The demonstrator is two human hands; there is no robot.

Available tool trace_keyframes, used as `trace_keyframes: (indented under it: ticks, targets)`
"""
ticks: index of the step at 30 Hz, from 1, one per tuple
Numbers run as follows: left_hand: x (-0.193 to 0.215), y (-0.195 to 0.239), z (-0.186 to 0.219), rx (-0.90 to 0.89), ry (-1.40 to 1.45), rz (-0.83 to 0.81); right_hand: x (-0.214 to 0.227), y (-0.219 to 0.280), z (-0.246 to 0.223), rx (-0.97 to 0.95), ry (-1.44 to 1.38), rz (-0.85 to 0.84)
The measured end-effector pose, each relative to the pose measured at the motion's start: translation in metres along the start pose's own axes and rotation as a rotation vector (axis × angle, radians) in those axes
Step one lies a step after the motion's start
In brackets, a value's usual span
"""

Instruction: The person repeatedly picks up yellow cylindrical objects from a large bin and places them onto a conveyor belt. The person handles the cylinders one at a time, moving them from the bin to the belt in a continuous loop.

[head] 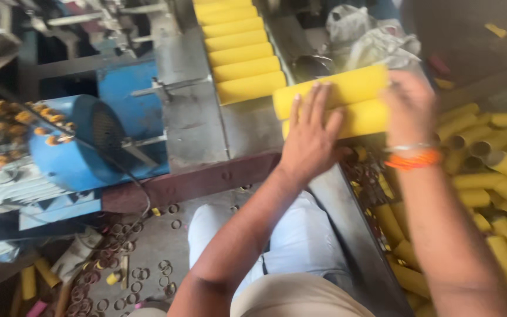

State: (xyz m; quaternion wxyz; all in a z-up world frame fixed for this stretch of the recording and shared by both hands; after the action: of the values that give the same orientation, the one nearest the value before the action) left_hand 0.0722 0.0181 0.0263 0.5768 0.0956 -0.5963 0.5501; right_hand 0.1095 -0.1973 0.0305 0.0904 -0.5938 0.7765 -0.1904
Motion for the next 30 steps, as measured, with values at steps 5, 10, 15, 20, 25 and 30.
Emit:
trace_keyframes:
  ticks: [5, 10, 15, 20, 25, 30]
  targets:
    - [-0.023, 0.007, -0.097, 0.096, -0.303, -0.234, -0.135, -0.004, 0.056, 0.092, 0.352, -0.153]
    - [-0.059, 0.033, -0.150, 0.166, -0.328, -0.445, -0.152, 0.003, 0.041, 0.300, 0.613, -0.099]
    - [-0.081, 0.040, -0.164, 0.166, -0.440, -0.489, -0.055, 0.018, 0.033, 0.277, 0.571, -0.105]
    - [-0.063, 0.036, -0.151, 0.130, -0.623, -0.712, 0.094, 0.071, 0.071, -0.032, 0.555, 0.066]
    - [-0.045, 0.012, -0.055, -0.142, -0.286, -0.272, 0.220, 0.174, 0.160, -0.608, 0.488, 0.224]
    - [-0.083, 0.014, 0.064, -0.329, 0.254, -0.466, 0.212, 0.214, 0.215, -0.572, 0.625, 0.041]
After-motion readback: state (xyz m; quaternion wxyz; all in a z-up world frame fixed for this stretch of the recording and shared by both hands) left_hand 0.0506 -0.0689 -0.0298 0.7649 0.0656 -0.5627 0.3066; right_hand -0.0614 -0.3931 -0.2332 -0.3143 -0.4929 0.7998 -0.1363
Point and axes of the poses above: each hand's wrist, its own y-axis away from the middle knuckle, its own x-axis out of the back of the hand, z = x × y, the point moved 5 cm from there along -y, towards the middle knuckle, and after that the axes turned 10 degrees about -y, right-handed, at the moved point
